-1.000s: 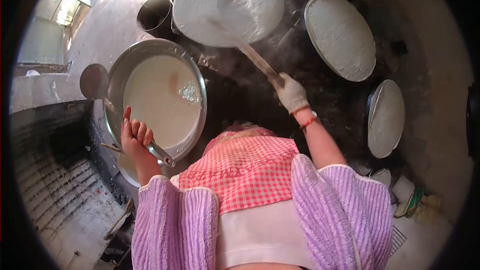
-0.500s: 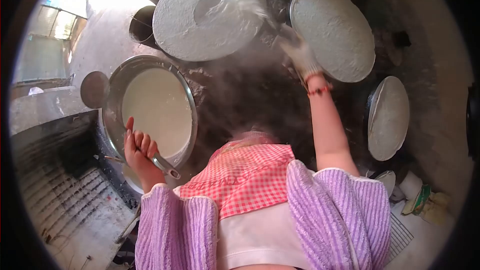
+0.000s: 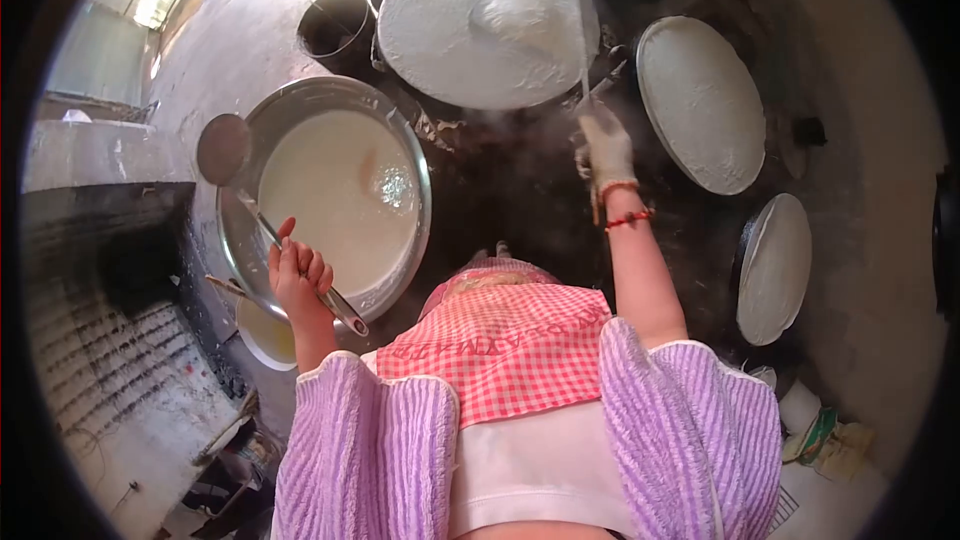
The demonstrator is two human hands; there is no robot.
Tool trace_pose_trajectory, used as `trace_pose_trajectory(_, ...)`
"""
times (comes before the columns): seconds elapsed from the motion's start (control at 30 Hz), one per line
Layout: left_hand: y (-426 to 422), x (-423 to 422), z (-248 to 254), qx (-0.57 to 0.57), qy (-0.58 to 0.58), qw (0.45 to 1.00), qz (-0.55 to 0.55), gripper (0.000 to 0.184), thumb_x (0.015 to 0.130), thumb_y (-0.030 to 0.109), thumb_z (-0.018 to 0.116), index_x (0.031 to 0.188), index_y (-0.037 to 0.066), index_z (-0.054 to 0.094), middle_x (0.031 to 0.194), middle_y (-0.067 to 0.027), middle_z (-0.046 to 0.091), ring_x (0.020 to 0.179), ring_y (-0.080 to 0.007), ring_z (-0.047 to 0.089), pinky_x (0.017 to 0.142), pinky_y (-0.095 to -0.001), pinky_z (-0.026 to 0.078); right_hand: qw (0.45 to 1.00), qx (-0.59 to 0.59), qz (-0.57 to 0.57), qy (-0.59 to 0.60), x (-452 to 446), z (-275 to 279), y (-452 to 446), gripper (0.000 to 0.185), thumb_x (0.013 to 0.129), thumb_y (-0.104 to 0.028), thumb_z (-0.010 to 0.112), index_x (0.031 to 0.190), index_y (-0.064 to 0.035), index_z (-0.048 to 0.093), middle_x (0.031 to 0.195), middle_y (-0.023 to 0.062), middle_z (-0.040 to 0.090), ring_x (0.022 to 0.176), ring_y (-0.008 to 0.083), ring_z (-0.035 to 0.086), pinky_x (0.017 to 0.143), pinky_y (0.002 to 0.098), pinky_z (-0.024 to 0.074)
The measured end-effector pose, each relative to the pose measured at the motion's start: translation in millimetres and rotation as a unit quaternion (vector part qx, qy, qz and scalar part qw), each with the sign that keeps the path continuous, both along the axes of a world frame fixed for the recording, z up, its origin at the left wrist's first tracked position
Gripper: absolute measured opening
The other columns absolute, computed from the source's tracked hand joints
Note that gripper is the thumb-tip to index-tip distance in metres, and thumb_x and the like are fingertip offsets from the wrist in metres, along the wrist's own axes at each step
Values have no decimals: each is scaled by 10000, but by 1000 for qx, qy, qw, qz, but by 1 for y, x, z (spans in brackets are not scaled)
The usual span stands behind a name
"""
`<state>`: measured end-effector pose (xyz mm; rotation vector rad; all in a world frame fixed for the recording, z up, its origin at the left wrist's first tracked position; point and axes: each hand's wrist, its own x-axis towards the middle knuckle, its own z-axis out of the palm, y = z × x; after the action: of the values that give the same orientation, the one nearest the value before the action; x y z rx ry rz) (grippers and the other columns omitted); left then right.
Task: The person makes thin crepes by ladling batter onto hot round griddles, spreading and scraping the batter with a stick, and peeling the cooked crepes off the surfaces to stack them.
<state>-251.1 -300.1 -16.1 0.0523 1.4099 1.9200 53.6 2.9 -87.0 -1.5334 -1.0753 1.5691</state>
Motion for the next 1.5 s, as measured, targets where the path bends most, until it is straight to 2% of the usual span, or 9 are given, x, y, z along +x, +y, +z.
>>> trace_pose_trajectory(0.27, 27, 16, 49, 2, -17, 991, -135, 367, 1018, 192, 435, 1334, 6, 450, 652, 7, 446, 444, -44, 367, 364, -198, 273, 987, -2, 158, 30, 9, 32, 6, 346, 904, -129, 643, 1248, -107, 612, 955, -9, 672, 604, 46, 537, 430, 205, 372)
trace_pose_trajectory(0.33, 61, 31, 67, -28, 16, 989, -146, 374, 1010, 195, 456, 1326, -5, 458, 673, -6, 483, 457, -56, 409, 369, -201, 296, 998, 7, 49, 39, 19, 10, 33, 417, 904, -195, 644, 1310, -144, 563, 776, -20, 614, 421, 48, 435, 366, 220, 319)
trace_pose_trajectory(0.6, 176, 51, 36, -44, -69, 970, -228, 356, 992, 171, 492, 1273, -48, 482, 755, -14, 480, 518, -56, 388, 413, -198, 304, 948, -83, 300, -58, 22, 57, 6, 448, 909, -295, 637, 1334, -183, 548, 719, -18, 573, 432, 59, 437, 384, 220, 346)
trace_pose_trajectory(0.87, 182, 147, 27, 83, -251, 951, -158, 96, 996, 105, 457, 1028, 14, 462, 770, -1, 396, 620, -86, 371, 546, -243, 365, 984, -104, 67, 130, 60, -1, -37, 424, 917, -206, 650, 1324, -149, 545, 883, -28, 625, 536, 45, 507, 413, 197, 364)
trace_pose_trajectory(0.97, 200, 164, 35, 90, -289, 940, -160, 103, 1002, 89, 417, 917, 36, 440, 755, -7, 404, 604, -94, 388, 562, -250, 409, 971, -57, 159, 168, 6, -28, -37, 413, 909, -203, 661, 1301, -139, 547, 844, -4, 625, 521, 57, 518, 383, 214, 346)
trace_pose_trajectory(1.1, 210, 117, 40, 194, -627, 746, -112, 122, 1000, 72, 392, 912, -7, 420, 658, -11, 393, 530, -103, 389, 505, -240, 405, 932, -150, 212, 252, 6, -15, -38, 404, 903, -205, 676, 1282, -121, 565, 840, 16, 628, 532, 65, 545, 379, 217, 344)
trace_pose_trajectory(1.2, 176, 79, 48, 318, -726, 592, -147, 284, 1023, 107, 350, 1218, -83, 431, 649, 14, 348, 490, -81, 330, 401, -214, 329, 949, -99, 137, 266, 28, 9, -48, 396, 895, -200, 692, 1260, -97, 579, 774, 14, 611, 517, 63, 523, 370, 209, 321)
trace_pose_trajectory(1.37, 122, 17, 44, 351, -478, 736, -326, 425, 1050, 176, 320, 1400, -66, 318, 688, 18, 296, 483, -59, 275, 380, -219, 301, 996, -42, 17, 70, 11, 15, -30, 375, 912, -302, 632, 1265, -183, 587, 693, 10, 571, 394, 78, 435, 345, 232, 329)
trace_pose_trajectory(1.5, 97, -56, 73, 289, -481, 771, -301, 429, 1054, 185, 311, 1397, -73, 314, 694, 16, 287, 488, -52, 272, 382, -210, 300, 941, 76, 300, -137, -52, 31, -65, 379, 919, -314, 628, 1268, -166, 613, 793, 23, 654, 499, 87, 553, 405, 286, 433)
